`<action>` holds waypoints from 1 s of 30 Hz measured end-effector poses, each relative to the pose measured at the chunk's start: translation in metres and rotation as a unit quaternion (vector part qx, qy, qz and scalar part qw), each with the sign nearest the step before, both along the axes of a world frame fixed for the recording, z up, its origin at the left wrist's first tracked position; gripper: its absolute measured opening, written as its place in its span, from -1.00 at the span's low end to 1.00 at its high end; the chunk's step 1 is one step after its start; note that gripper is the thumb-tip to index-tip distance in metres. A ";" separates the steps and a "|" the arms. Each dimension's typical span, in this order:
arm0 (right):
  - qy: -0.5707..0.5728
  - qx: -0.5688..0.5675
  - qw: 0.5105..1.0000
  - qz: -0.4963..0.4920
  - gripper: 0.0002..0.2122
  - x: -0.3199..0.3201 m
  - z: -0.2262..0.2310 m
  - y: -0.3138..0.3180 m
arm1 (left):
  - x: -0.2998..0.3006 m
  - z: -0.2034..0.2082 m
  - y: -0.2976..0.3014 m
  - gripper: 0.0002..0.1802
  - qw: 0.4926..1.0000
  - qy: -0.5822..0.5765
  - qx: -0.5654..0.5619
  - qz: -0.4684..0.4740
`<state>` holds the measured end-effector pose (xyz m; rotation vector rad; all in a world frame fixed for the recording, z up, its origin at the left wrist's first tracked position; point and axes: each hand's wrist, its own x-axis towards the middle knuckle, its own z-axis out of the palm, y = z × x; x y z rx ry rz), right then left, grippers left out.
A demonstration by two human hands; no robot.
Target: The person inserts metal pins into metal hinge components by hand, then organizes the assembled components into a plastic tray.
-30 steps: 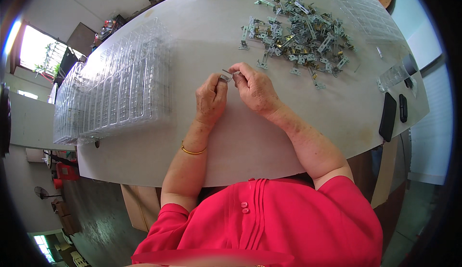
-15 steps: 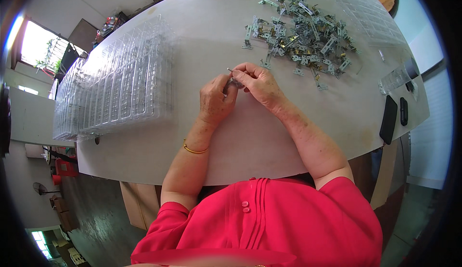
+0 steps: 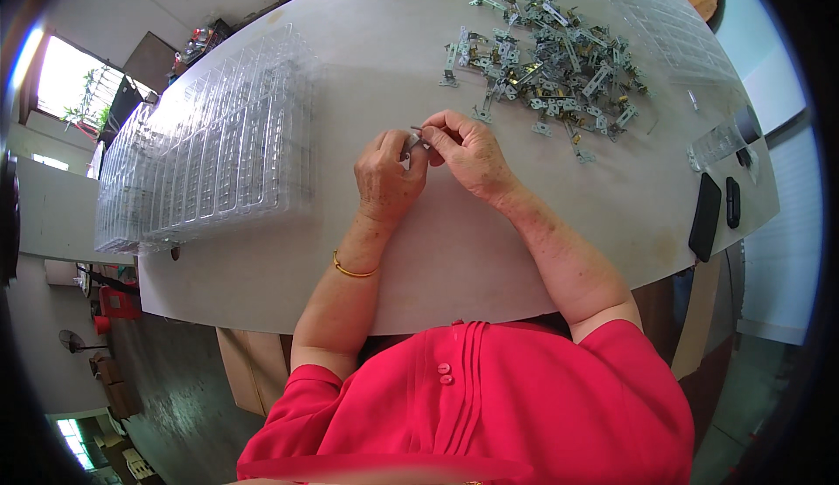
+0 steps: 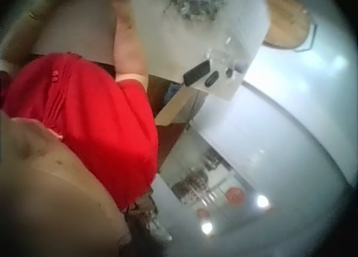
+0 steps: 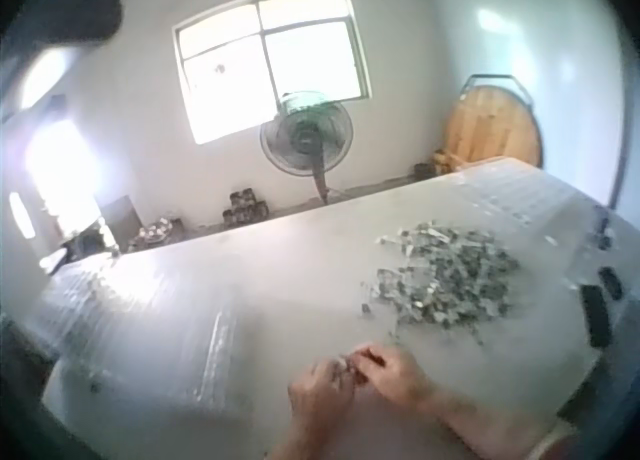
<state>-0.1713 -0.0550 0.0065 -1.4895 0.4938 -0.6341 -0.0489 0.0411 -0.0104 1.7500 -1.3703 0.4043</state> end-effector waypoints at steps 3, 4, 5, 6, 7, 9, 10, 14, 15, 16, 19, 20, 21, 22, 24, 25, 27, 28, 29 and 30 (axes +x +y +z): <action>-0.007 -0.013 1.000 -0.024 -0.86 0.000 -0.004 -0.002 | 0.001 0.002 0.001 -0.91 1.000 -0.021 0.014 0.004; -0.007 -0.013 1.000 -0.024 -0.86 0.000 -0.004 -0.001 | 0.001 0.003 0.001 -0.90 1.000 -0.017 0.025 0.007; -0.006 -0.023 0.999 -0.030 -0.87 0.000 -0.003 -0.001 | 0.001 0.003 0.002 -0.88 0.999 -0.012 0.035 0.011; -0.005 -0.034 0.999 -0.037 -0.87 0.000 -0.003 -0.001 | 0.001 0.003 0.001 -0.88 0.999 -0.012 0.035 0.011; -0.005 -0.033 0.999 -0.036 -0.87 0.000 -0.004 -0.001 | 0.001 0.002 0.002 -0.87 0.999 -0.009 0.043 0.004; -0.004 -0.069 0.996 -0.054 -0.88 0.001 -0.005 -0.001 | 0.002 0.002 0.001 -0.86 0.999 -0.006 0.052 -0.002; -0.003 -0.069 0.996 -0.054 -0.88 0.001 -0.006 -0.002 | 0.001 0.003 0.001 -0.84 0.999 -0.012 0.034 -0.020; -0.028 -0.032 0.996 -0.082 -0.87 0.000 -0.008 -0.010 | -0.001 0.006 0.000 -0.81 0.996 0.047 0.010 -0.074; -0.031 -0.024 0.996 -0.086 -0.86 -0.001 -0.007 -0.012 | -0.001 0.007 0.002 -0.81 0.996 0.048 0.010 -0.074; -0.031 -0.024 0.995 -0.086 -0.86 -0.001 -0.007 -0.014 | -0.002 0.013 0.004 -0.82 0.988 0.122 0.045 -0.088; -0.040 -0.003 0.995 -0.088 -0.85 -0.002 -0.006 -0.016 | 0.003 0.013 0.006 -0.79 0.947 0.278 0.084 -0.136; -0.042 -0.004 0.995 -0.087 -0.85 -0.002 -0.006 -0.016 | 0.005 0.012 0.006 -0.76 0.914 0.358 0.087 -0.169; -0.045 -0.005 0.995 -0.086 -0.84 -0.002 -0.005 -0.016 | 0.007 0.012 0.007 -0.76 0.914 0.358 0.087 -0.169; -0.045 -0.005 0.995 -0.086 -0.84 -0.002 -0.005 -0.016 | 0.008 0.014 0.008 -0.73 0.877 0.421 0.106 -0.205; -0.043 -0.005 0.996 -0.083 -0.84 -0.003 -0.003 -0.017 | 0.010 0.013 0.009 -0.69 0.834 0.481 0.125 -0.240; -0.043 -0.005 0.996 -0.084 -0.84 -0.003 -0.005 -0.017 | 0.012 0.012 0.008 -0.68 0.814 0.503 0.127 -0.262; -0.064 -0.055 0.989 -0.119 -0.88 -0.003 -0.009 -0.018 | 0.011 0.012 0.007 -0.67 0.791 0.525 0.129 -0.285; -0.065 -0.055 0.989 -0.119 -0.88 -0.002 -0.009 -0.017 | 0.010 0.013 0.008 -0.68 0.779 0.550 0.114 -0.279; -0.056 -0.132 0.977 -0.157 -0.89 -0.002 -0.007 -0.016 | 0.009 0.013 0.008 -0.69 0.766 0.574 0.099 -0.273; -0.046 -0.208 0.958 -0.193 -0.89 -0.002 -0.005 -0.014 | 0.010 0.012 0.007 -0.69 0.766 0.574 0.099 -0.273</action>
